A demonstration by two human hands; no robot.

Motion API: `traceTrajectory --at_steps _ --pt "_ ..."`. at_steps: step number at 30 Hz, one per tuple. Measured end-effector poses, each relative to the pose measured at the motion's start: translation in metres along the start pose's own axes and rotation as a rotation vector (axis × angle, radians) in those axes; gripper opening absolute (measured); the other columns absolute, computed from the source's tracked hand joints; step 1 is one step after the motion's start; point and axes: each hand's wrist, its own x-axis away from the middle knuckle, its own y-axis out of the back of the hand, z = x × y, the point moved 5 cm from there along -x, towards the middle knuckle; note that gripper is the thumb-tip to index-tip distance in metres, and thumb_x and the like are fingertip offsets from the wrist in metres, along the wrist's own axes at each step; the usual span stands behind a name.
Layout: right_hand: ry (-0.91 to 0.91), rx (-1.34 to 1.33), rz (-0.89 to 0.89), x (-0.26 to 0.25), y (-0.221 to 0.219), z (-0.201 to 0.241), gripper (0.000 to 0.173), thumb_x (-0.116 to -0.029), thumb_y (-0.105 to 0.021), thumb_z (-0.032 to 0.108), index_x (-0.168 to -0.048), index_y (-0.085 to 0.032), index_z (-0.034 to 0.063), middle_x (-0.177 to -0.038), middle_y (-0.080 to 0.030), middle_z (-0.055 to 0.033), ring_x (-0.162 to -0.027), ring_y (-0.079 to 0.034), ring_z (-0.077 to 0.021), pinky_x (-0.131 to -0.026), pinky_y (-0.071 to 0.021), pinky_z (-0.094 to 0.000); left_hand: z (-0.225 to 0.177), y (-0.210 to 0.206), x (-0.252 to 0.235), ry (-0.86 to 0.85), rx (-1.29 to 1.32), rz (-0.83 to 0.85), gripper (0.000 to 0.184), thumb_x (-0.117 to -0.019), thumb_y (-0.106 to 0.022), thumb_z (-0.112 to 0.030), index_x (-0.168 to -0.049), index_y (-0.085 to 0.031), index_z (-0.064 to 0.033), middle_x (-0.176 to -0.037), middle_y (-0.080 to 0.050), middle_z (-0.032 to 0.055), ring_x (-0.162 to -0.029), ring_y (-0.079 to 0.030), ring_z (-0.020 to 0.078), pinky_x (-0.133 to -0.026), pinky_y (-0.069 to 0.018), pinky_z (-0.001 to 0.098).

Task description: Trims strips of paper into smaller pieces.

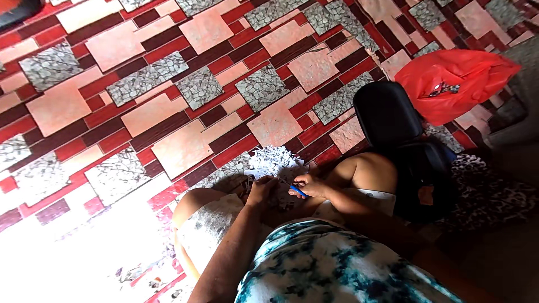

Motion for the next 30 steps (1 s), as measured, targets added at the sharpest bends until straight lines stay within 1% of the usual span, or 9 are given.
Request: traceTrajectory --at_steps 9,13,15,16,18,23,26,29,30 --pt "0.019 -0.008 -0.015 -0.002 0.000 -0.002 0.033 -0.0985 -0.070 0.021 -0.119 -0.063 -0.0037 -0.086 -0.067 -0.0030 -0.066 -0.058 -0.0010 -0.065 -0.0502 -0.0181 0.000 0.003 -0.002 -0.019 -0.032 0.013 0.009 -0.1032 -0.059 -0.006 -0.099 -0.062 0.0021 -0.071 -0.066 0.0054 -0.056 -0.061 0.0096 -0.053 -0.0522 0.0212" --pt "0.067 -0.125 -0.141 0.001 0.006 0.003 0.032 -0.0994 -0.068 0.020 -0.119 -0.062 -0.0044 -0.085 -0.066 -0.0033 -0.066 -0.058 -0.0024 -0.063 -0.0495 -0.0192 -0.005 0.008 -0.002 -0.132 -0.213 -0.030 0.011 -0.1011 -0.064 -0.008 -0.095 -0.063 0.0015 -0.066 -0.063 0.0013 -0.051 -0.057 0.0055 -0.050 -0.0483 0.0193" --pt "0.118 -0.221 -0.241 0.004 0.013 0.005 0.029 -0.0993 -0.068 0.016 -0.118 -0.063 -0.0050 -0.085 -0.067 -0.0036 -0.067 -0.059 -0.0024 -0.062 -0.0501 -0.0189 -0.012 0.011 0.001 -0.203 -0.372 -0.038 0.015 -0.1008 -0.063 -0.006 -0.113 -0.064 0.0022 -0.080 -0.067 0.0039 -0.061 -0.061 0.0067 -0.058 -0.0517 0.0216" --pt "0.142 -0.276 -0.287 0.007 0.016 0.006 0.027 -0.0993 -0.067 0.014 -0.119 -0.063 -0.0051 -0.086 -0.068 -0.0037 -0.067 -0.060 -0.0025 -0.062 -0.0502 -0.0188 -0.017 0.012 0.004 -0.237 -0.467 -0.035 0.028 -0.1008 -0.062 -0.006 -0.127 -0.062 0.0015 -0.094 -0.070 0.0074 -0.070 -0.064 0.0089 -0.065 -0.0543 0.0249" --pt "0.174 -0.386 -0.373 0.015 0.025 0.008 0.025 -0.0999 -0.066 0.011 -0.119 -0.063 -0.0056 -0.082 -0.067 -0.0027 -0.066 -0.060 -0.0029 -0.061 -0.0504 -0.0186 -0.029 0.017 0.012 -0.328 -0.578 -0.063 0.042 -0.1012 -0.060 -0.006 -0.142 -0.053 0.0017 -0.113 -0.069 0.0152 -0.087 -0.068 0.0161 -0.078 -0.0574 0.0326" --pt "0.238 -0.661 -0.494 0.024 0.042 -0.005 0.021 -0.1054 -0.057 0.017 -0.115 -0.064 -0.0009 -0.080 -0.068 -0.0030 -0.064 -0.062 -0.0058 -0.056 -0.0486 -0.0186 -0.064 0.088 0.074 -0.656 -0.670 -0.449 0.044 -0.0986 -0.062 -0.007 -0.139 -0.053 0.0087 -0.120 -0.068 0.0220 -0.106 -0.069 0.0216 -0.095 -0.0564 0.0370" --pt "0.277 -0.844 -0.511 0.025 0.046 -0.007 0.024 -0.1087 -0.050 0.018 -0.117 -0.062 -0.0021 -0.077 -0.066 -0.0036 -0.062 -0.061 -0.0064 -0.053 -0.0478 -0.0189 -0.053 0.156 0.119 -0.748 -0.652 -0.729 0.046 -0.0995 -0.058 -0.009 -0.137 -0.049 0.0159 -0.127 -0.061 0.0306 -0.115 -0.063 0.0274 -0.102 -0.0511 0.0364" --pt "0.299 -0.952 -0.497 0.028 0.047 -0.002 0.029 -0.1105 -0.045 0.023 -0.119 -0.061 0.0008 -0.078 -0.067 -0.0031 -0.062 -0.061 -0.0065 -0.052 -0.0482 -0.0190 -0.006 0.200 0.160 -0.501 -0.578 -0.882 0.048 -0.1050 -0.053 -0.016 -0.141 -0.046 0.0157 -0.128 -0.059 0.0331 -0.114 -0.062 0.0341 -0.101 -0.0503 0.0457" --pt "0.311 -0.976 -0.489 0.028 0.047 -0.002 0.030 -0.1106 -0.045 0.025 -0.119 -0.062 0.0017 -0.079 -0.067 -0.0031 -0.061 -0.061 -0.0064 -0.051 -0.0474 -0.0190 0.016 0.201 0.171 -0.363 -0.495 -0.921 0.045 -0.1096 -0.047 -0.023 -0.138 -0.048 0.0127 -0.113 -0.062 0.0264 -0.096 -0.061 0.0266 -0.088 -0.0527 0.0435"
